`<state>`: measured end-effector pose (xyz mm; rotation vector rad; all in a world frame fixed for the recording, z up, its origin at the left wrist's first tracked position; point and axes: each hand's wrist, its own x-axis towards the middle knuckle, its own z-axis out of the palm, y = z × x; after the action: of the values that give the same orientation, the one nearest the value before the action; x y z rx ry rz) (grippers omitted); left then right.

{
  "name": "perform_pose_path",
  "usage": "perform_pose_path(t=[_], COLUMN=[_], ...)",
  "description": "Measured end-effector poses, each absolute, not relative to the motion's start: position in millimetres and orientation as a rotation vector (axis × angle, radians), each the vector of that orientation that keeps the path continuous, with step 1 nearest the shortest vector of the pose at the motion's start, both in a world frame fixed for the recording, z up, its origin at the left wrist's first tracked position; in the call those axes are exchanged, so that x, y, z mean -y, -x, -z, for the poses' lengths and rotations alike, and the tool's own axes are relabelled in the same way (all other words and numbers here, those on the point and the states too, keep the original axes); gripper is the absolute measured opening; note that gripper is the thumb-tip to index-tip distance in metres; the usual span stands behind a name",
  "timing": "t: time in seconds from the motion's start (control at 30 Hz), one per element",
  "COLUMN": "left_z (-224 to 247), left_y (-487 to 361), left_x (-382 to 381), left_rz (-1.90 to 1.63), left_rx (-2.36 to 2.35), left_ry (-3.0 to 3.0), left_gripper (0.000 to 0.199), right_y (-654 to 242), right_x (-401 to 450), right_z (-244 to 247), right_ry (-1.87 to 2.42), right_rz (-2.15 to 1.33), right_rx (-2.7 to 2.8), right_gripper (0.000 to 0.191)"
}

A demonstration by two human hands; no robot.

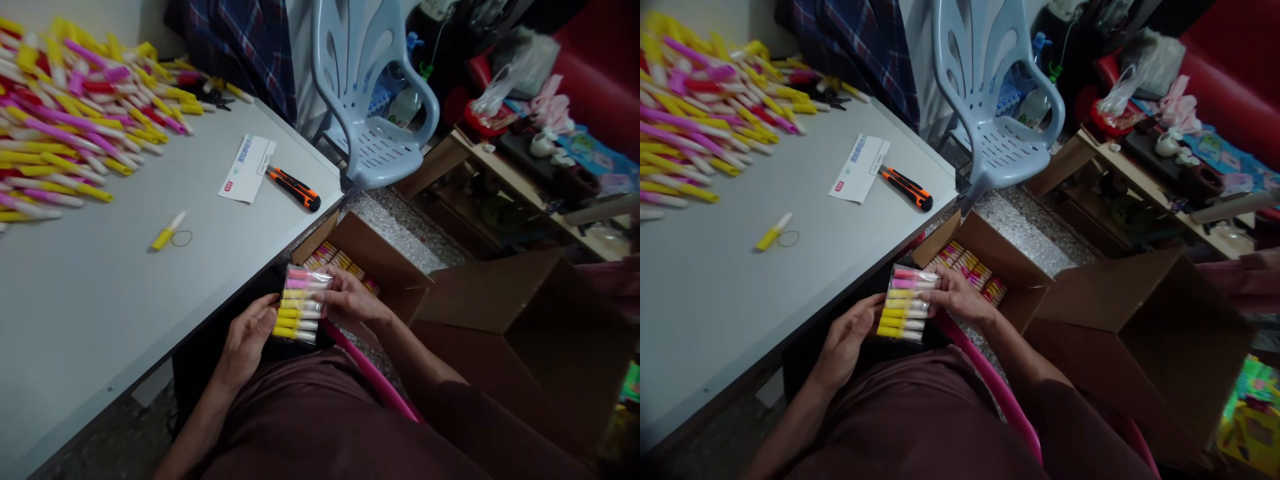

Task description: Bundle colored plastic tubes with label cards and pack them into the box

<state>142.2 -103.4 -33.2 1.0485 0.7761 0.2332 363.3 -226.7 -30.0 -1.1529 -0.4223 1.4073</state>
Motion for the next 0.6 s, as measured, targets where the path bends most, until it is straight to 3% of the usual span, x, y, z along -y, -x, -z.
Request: perform_pose_path(t=[0.23, 0.6], left_z=[29.2, 42.1], left_y=[-154.5, -156.9], left_x=[93.7, 95.1], left_rz=[-0.161, -0.131], left_rx=[-0.741, -0.62], left_ry=[-1.168, -1.323], left_gripper=[0.05, 0.036], right_y=[-353.4, -383.7], right_x=[217.0, 218.0], right_z=[27.3, -1.9], right_ry=[1.147, 1.325], right_rz=[-1.476, -1.633], right_rx=[0.471, 0.808], right_gripper=[0.041, 0.037])
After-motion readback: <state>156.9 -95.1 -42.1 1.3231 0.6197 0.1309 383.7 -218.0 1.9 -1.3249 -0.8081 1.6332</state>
